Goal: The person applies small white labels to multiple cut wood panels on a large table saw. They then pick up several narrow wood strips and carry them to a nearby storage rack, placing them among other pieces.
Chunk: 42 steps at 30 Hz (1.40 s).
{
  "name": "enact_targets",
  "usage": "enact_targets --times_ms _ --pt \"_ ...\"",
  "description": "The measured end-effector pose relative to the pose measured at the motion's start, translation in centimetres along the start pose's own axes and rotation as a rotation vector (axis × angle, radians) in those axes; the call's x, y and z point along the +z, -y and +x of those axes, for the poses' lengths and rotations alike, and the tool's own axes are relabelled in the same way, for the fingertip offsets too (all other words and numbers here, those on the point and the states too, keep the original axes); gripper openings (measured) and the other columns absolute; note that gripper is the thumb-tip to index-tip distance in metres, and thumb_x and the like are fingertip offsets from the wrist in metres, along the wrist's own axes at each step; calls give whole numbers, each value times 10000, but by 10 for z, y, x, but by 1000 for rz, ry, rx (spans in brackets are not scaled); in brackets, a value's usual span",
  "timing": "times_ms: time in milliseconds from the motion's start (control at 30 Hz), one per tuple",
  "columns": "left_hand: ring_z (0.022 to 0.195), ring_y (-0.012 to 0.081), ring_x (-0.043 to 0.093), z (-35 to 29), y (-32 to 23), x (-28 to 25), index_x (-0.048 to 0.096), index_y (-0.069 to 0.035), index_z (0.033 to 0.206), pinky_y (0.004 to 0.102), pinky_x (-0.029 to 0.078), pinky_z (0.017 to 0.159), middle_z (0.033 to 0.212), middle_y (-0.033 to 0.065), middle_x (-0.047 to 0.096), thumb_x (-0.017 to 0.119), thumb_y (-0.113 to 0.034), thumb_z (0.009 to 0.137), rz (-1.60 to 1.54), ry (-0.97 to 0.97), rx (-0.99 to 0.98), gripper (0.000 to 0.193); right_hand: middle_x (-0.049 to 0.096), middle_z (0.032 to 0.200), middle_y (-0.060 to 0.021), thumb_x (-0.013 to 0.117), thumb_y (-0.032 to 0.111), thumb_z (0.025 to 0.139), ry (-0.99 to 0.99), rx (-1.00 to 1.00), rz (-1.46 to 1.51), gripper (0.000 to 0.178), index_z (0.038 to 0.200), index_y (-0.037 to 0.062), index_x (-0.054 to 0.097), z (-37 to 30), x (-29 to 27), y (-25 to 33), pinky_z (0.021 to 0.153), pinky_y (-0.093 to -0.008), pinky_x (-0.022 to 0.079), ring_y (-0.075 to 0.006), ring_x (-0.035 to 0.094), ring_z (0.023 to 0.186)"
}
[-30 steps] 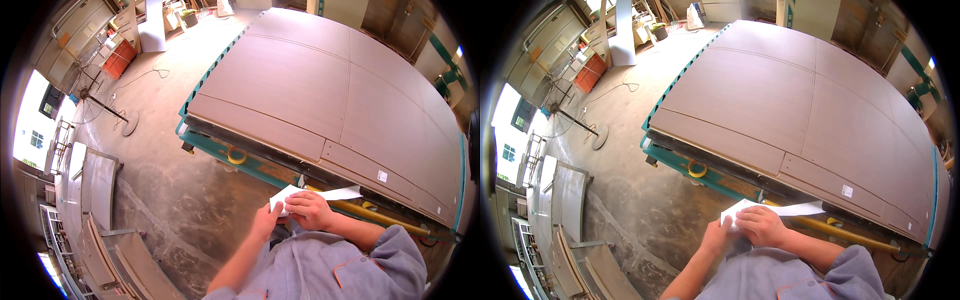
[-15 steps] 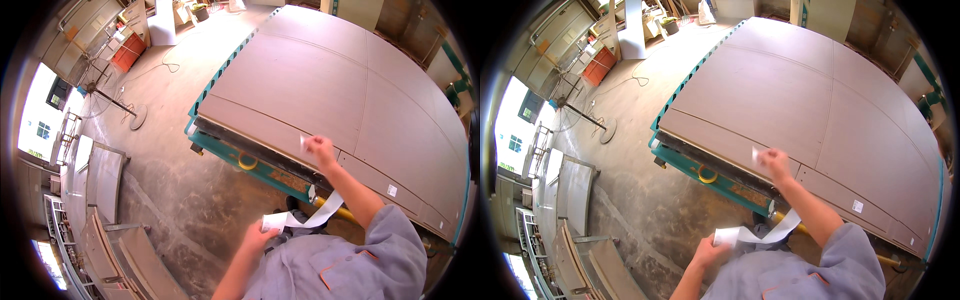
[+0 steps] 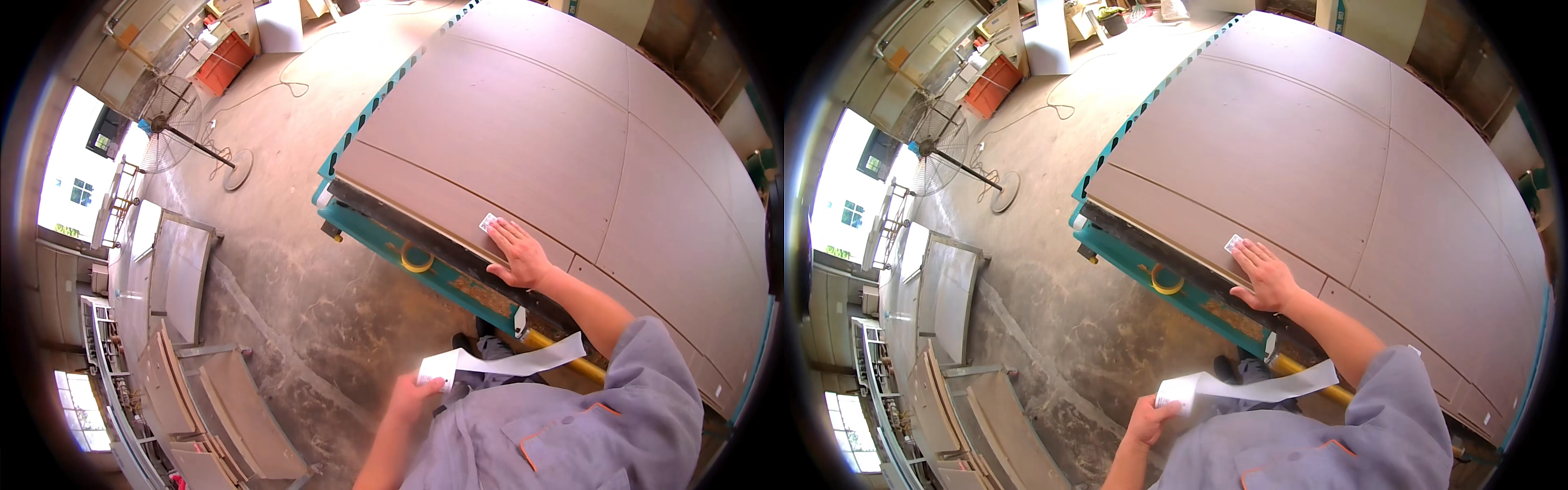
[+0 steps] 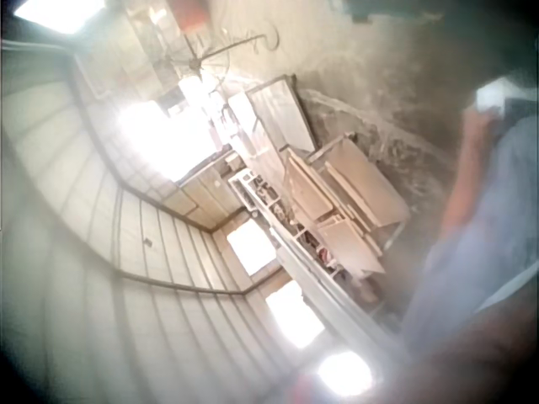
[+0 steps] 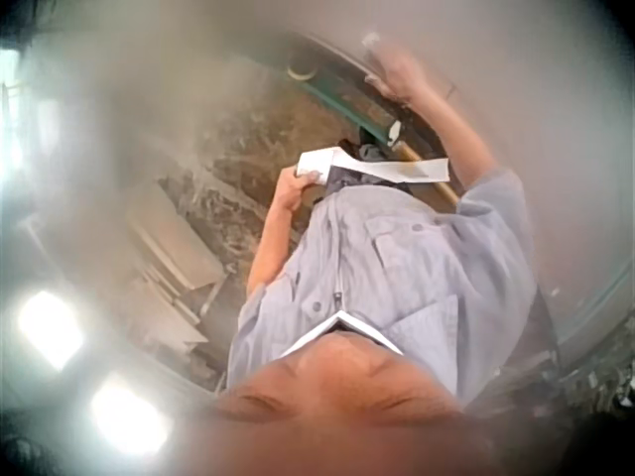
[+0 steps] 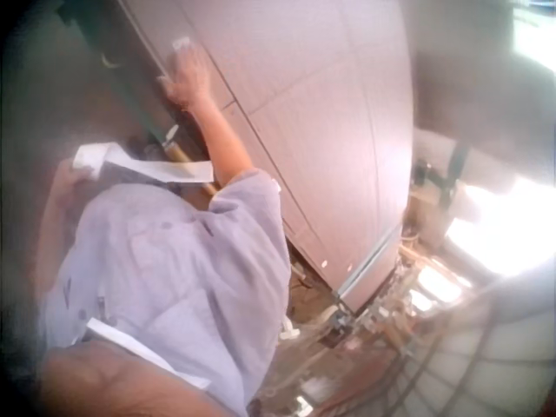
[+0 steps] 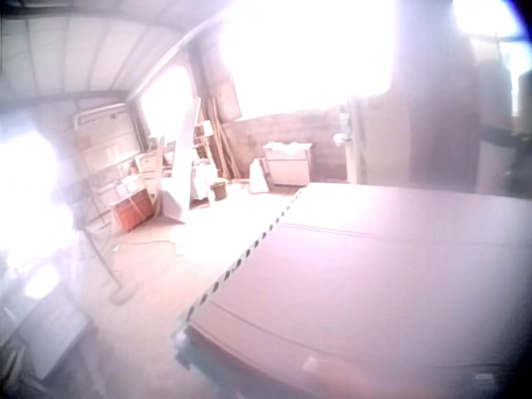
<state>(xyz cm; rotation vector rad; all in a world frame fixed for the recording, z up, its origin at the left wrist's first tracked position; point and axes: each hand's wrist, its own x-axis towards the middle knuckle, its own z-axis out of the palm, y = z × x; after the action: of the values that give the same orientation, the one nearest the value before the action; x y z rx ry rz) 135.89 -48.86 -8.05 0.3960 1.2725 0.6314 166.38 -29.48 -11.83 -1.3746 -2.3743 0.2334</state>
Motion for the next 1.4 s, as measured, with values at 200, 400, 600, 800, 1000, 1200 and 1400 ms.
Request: enact_targets --times_ms 200,400,600,800,1000,1200,1400 --pt "844 180 641 14 -23 23 623 89 1013 307 527 760 953 114 663 680 -140 851 -78 -18 123 286 267 1493 -176 541 467 859 200 88 -46 750 1395 -12 330 3 1 5 1149 -396 187 -309 210 1402" --pt "895 197 639 8 -47 42 605 70 1059 342 533 809 1016 116 651 653 -170 884 -113 98 278 301 448 1370 -190 622 296 826 240 265 110 537 1260 6 503 -56 -43 17 1119 -407 262 -336 352 1326" --pt "870 187 640 12 -39 85 604 68 1075 327 546 766 995 109 649 663 -267 876 16 223 286 394 602 1126 -126 725 92 682 -336 43 340 375 1038 54 615 -109 -109 127 912 -407 461 -294 580 1049" --pt "953 219 631 -8 -12 157 526 80 1188 341 563 760 1090 132 610 570 -540 871 225 503 313 697 617 1104 -99 712 227 752 -425 107 -10 334 1038 75 632 -176 -144 160 941 -412 446 -268 563 1075" --pt "961 225 632 -26 61 235 533 74 1173 373 542 842 1100 133 615 633 -183 871 443 950 189 409 623 1039 -101 683 176 763 -547 278 -96 278 1006 53 631 -317 -185 148 946 -428 444 -257 585 1017" --pt "928 146 622 -109 175 358 607 13 1112 293 501 831 1030 66 653 649 -132 869 814 1078 188 287 664 991 -82 715 140 728 -693 568 -95 236 945 66 657 -510 -232 164 926 -422 462 -233 621 979" --pt "878 99 588 -184 314 483 598 -21 1126 269 480 780 974 48 658 693 -210 823 993 1358 -54 369 676 1007 -102 747 90 706 -925 900 234 135 811 56 670 -704 -285 197 878 -377 481 -270 628 955"
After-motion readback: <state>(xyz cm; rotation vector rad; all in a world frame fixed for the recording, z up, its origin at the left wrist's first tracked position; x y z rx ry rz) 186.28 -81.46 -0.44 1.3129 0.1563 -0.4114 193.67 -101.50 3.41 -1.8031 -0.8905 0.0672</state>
